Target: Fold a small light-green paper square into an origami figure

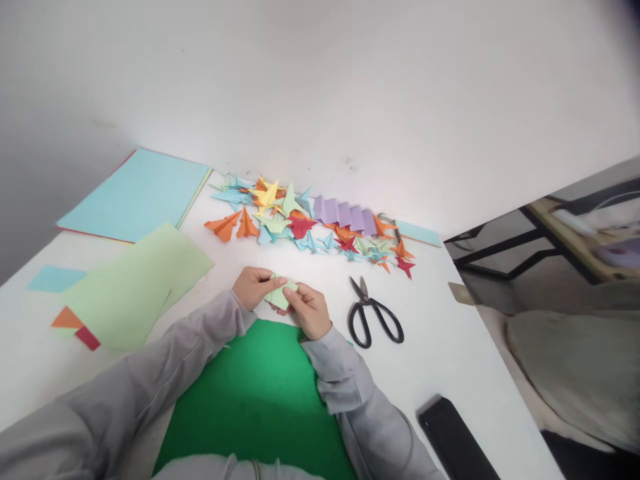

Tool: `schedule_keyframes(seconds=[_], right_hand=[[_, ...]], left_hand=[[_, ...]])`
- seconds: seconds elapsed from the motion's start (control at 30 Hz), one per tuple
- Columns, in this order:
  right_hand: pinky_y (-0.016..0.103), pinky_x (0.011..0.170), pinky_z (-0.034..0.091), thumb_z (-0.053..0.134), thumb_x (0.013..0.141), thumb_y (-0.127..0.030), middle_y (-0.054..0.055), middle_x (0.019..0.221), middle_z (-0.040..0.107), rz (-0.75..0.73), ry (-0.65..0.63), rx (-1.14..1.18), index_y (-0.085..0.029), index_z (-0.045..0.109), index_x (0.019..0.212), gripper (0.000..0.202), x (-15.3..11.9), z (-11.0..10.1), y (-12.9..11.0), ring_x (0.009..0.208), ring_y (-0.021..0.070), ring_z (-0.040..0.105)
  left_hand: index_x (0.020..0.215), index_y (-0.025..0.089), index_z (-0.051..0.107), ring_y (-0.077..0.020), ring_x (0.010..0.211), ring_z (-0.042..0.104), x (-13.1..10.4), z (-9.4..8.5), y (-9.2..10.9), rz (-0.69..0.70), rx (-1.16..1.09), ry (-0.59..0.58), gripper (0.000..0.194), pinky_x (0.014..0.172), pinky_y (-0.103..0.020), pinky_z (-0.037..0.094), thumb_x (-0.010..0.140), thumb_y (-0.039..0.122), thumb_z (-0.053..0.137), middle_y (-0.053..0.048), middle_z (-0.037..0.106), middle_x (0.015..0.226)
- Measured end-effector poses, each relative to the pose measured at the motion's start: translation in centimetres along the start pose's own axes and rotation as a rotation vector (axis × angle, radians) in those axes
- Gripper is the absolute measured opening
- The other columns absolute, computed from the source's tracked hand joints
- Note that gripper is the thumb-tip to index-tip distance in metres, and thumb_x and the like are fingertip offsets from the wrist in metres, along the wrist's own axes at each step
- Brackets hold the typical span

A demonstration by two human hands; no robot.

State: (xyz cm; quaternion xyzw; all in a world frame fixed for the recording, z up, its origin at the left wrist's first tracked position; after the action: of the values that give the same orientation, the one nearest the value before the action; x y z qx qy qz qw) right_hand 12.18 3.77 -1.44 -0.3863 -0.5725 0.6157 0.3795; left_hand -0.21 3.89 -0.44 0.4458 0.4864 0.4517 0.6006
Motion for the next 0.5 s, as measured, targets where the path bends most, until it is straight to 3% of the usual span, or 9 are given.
schedule_keyframes(seconds=[0.5], right_hand=[[0.023,0.043,0.043,0.056,0.077,-0.041,-0.002,0.041,0.057,0.019,0.059,-0.055,-0.016,0.055,0.056,0.033,-0.14,-0.05,-0.74,0.041,0.0106,0.053]], left_hand=[[0.056,0.009,0.061,-0.0136,0.042,0.054,0.21,-0.09,-1.0,-0.051,-0.073,-0.021,0.033,0.042,-0.025,0.04,0.067,0.04,0.063,-0.003,0.059,0.044]])
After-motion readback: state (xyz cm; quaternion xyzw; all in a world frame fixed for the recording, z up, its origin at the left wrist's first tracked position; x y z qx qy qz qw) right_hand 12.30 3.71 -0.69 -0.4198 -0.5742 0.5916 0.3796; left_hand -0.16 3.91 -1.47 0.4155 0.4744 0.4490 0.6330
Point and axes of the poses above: each hand's wrist, its own x-axis towards the middle knuckle, its own z-axis out of the palm, y = z × x, the point moved 4 cm from there along x, towards the middle knuckle
